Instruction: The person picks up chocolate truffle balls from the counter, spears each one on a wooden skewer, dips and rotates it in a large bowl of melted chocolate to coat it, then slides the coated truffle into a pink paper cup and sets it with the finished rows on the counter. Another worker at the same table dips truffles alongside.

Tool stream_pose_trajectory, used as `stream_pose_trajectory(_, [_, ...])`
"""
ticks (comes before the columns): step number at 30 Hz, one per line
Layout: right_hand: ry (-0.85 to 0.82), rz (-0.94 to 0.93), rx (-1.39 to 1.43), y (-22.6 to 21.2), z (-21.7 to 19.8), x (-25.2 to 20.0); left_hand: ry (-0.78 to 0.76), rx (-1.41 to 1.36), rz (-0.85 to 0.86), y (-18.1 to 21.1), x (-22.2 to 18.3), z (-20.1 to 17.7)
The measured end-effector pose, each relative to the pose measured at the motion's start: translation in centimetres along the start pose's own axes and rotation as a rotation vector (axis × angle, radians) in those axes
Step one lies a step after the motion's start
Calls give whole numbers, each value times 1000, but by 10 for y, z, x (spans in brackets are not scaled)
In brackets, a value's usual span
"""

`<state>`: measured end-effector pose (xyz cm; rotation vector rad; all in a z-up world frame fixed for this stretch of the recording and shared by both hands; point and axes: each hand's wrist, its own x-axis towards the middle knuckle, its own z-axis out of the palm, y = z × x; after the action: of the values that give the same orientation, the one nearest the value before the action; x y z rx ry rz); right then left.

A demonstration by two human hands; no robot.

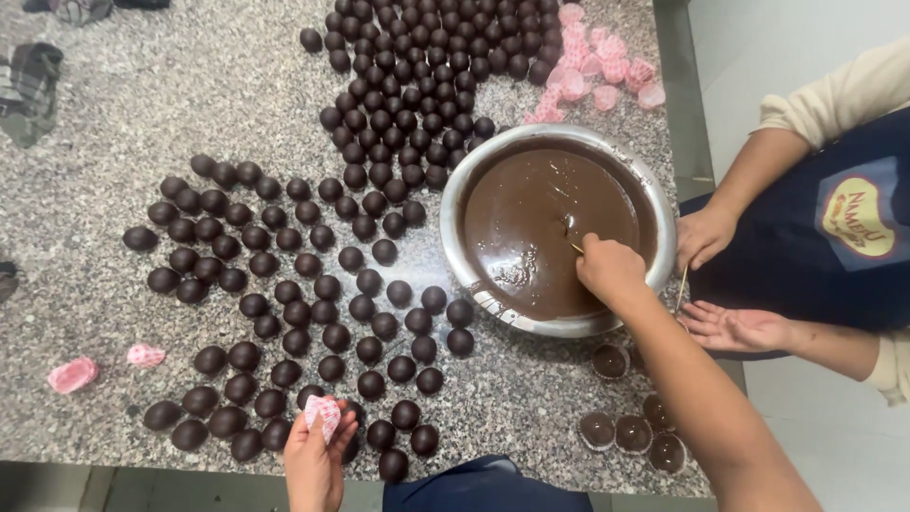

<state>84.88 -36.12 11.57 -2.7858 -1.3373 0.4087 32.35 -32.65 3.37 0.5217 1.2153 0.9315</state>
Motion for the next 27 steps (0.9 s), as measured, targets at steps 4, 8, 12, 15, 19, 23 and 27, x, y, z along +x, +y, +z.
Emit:
stream_pose_trajectory(4, [64,-91,3,-1,0,-4,3,25,-14,0,-3,11])
stream_pose_trajectory(8, [73,-88,83,1,-12,-8,3,31,-24,3,-5,21])
stream_pose_trajectory(12, [75,-73,333,10,-17,-16,-10,32,-24,5,-7,26])
stream_pose_trajectory(15, [100,-65,515,15,-14,-25,-36,29,-23,2,-4,27])
stream_pose_trajectory(19, [124,14,811,15,-13,-45,-97,16,-30,3,-5,39])
stream_pose_trajectory(23, [169,35,960,13,-15,-63,-134,26,-50,11,-10,62])
stream_pose_trajectory(27, [244,3,1058,10,-19,-80,-176,28,-71,12,-10,82])
